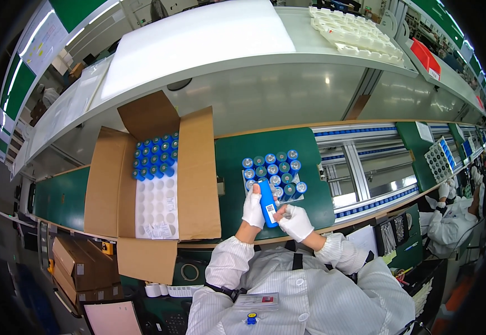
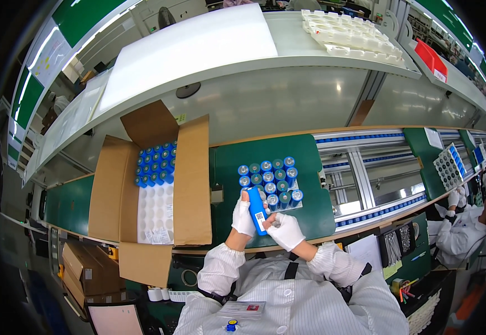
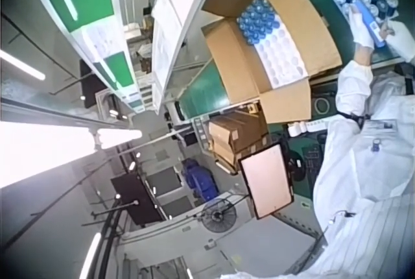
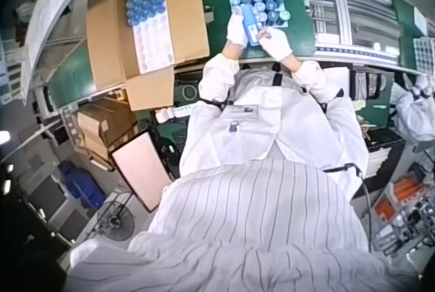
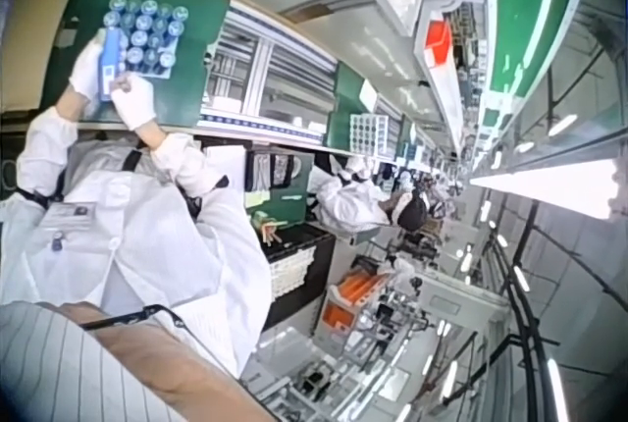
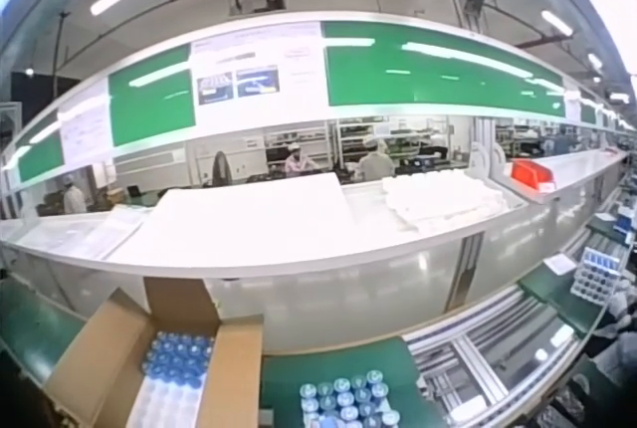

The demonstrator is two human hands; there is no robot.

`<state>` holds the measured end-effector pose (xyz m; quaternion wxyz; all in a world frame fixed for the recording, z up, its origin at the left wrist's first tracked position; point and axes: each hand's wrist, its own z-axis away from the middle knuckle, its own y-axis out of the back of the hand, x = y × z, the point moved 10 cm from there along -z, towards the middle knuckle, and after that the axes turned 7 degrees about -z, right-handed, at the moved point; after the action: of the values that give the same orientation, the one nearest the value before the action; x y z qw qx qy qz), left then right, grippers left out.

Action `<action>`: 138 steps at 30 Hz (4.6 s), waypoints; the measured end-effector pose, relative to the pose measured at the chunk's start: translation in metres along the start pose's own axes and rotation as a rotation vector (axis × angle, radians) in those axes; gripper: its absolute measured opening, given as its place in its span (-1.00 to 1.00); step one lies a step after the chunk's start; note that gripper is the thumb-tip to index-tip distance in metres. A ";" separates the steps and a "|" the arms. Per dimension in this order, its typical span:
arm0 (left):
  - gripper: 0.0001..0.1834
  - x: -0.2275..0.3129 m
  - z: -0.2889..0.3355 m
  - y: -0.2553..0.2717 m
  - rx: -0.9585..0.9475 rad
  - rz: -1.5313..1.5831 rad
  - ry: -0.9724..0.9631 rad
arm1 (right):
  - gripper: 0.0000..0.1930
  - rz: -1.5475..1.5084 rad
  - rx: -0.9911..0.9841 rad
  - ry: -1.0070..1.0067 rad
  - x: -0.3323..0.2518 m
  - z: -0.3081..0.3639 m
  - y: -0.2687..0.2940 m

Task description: The person removes batteries from a box, places them into a tray, and scans them with a handheld scanner. They then print and apply labels to the batteries before moving the tray aside and starting the process again with a new tray.

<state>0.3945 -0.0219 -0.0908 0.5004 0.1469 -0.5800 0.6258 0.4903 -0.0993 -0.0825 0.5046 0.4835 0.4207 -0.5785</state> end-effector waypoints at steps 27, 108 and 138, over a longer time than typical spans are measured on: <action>-0.48 -0.017 -0.007 0.022 0.192 -0.140 -0.112 | -0.48 0.254 -0.029 -0.392 0.000 -0.014 0.011; -0.89 -0.137 0.027 0.041 -0.260 -1.474 -0.121 | -0.48 0.700 0.327 0.336 -0.122 -0.054 0.165; -0.12 -0.080 0.042 0.157 0.315 -2.080 0.102 | -0.57 0.876 0.366 0.088 -0.015 -0.100 0.103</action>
<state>0.2890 -0.0676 -0.2306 0.7900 0.6091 -0.0585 -0.0384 0.6059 -0.0134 -0.0856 0.5892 0.7203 0.0896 -0.3549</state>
